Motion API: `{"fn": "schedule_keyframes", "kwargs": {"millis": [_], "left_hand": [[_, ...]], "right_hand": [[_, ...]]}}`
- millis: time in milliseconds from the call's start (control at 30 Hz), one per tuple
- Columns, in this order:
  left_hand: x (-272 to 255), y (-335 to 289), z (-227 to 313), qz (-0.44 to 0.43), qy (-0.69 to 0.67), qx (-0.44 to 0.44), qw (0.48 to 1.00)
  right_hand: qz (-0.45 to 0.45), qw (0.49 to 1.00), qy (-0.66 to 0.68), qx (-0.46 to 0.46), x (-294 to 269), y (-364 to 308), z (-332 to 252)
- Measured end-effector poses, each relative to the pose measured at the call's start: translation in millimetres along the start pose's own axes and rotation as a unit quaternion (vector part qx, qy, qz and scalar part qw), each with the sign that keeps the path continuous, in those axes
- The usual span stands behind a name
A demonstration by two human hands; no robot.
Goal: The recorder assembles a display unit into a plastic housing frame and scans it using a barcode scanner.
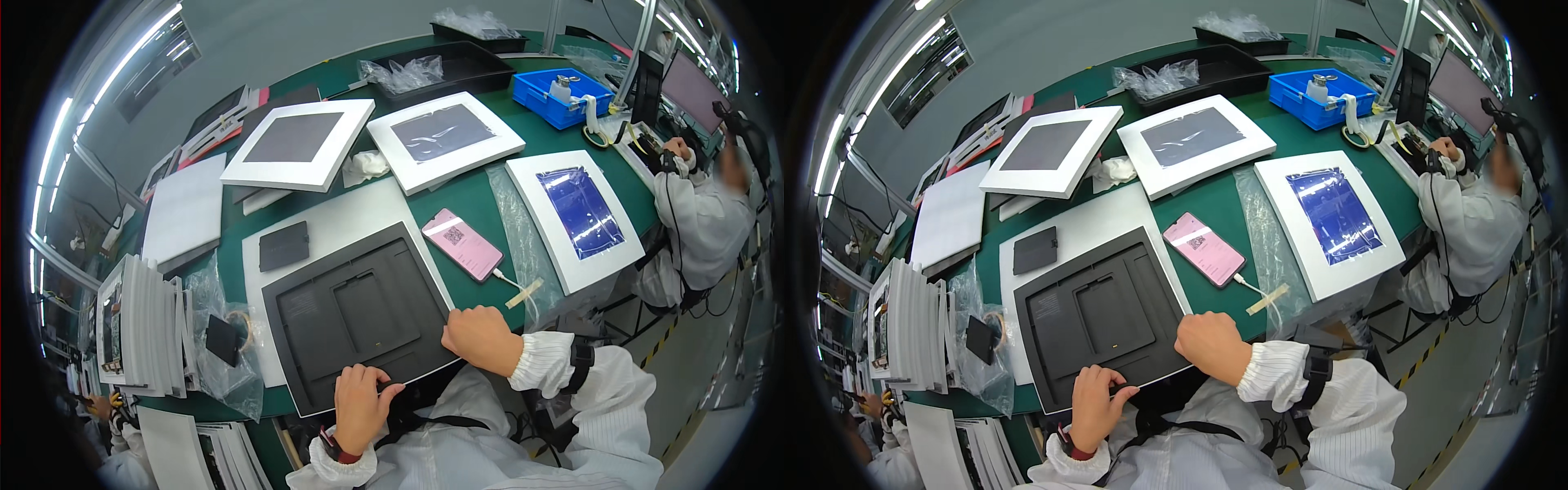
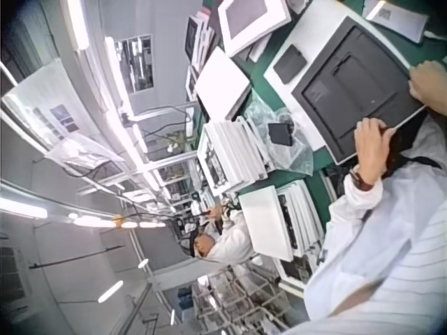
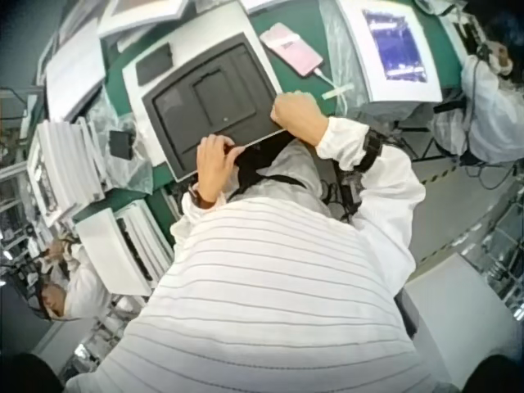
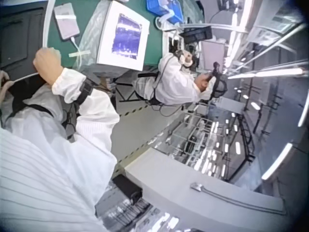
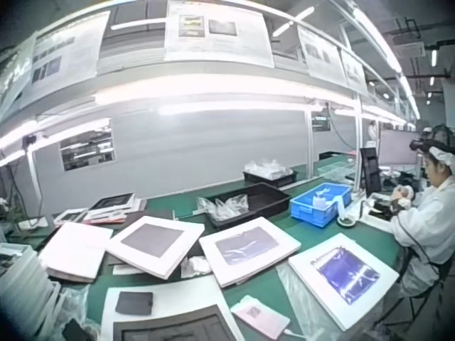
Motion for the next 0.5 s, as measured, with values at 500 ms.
{"fn": "schedule_keyframes", "kwargs": {"millis": [500], "left_hand": [[4.8,2.8,3.0,0.015,0.003,0.001,1.000]], "right_hand": [[-0.029,0.997,-0.075,0.010,-2.4,20.7,-13.9]]}}
Point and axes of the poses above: each hand's wrist, its own y-axis towards the middle knuckle, its own x-axis out of the palm, z = x × y, the point moved 1 cm from there along y, towards the middle knuckle, and after that the axes turned 9 degrees about -x, right-handed, at the moved point
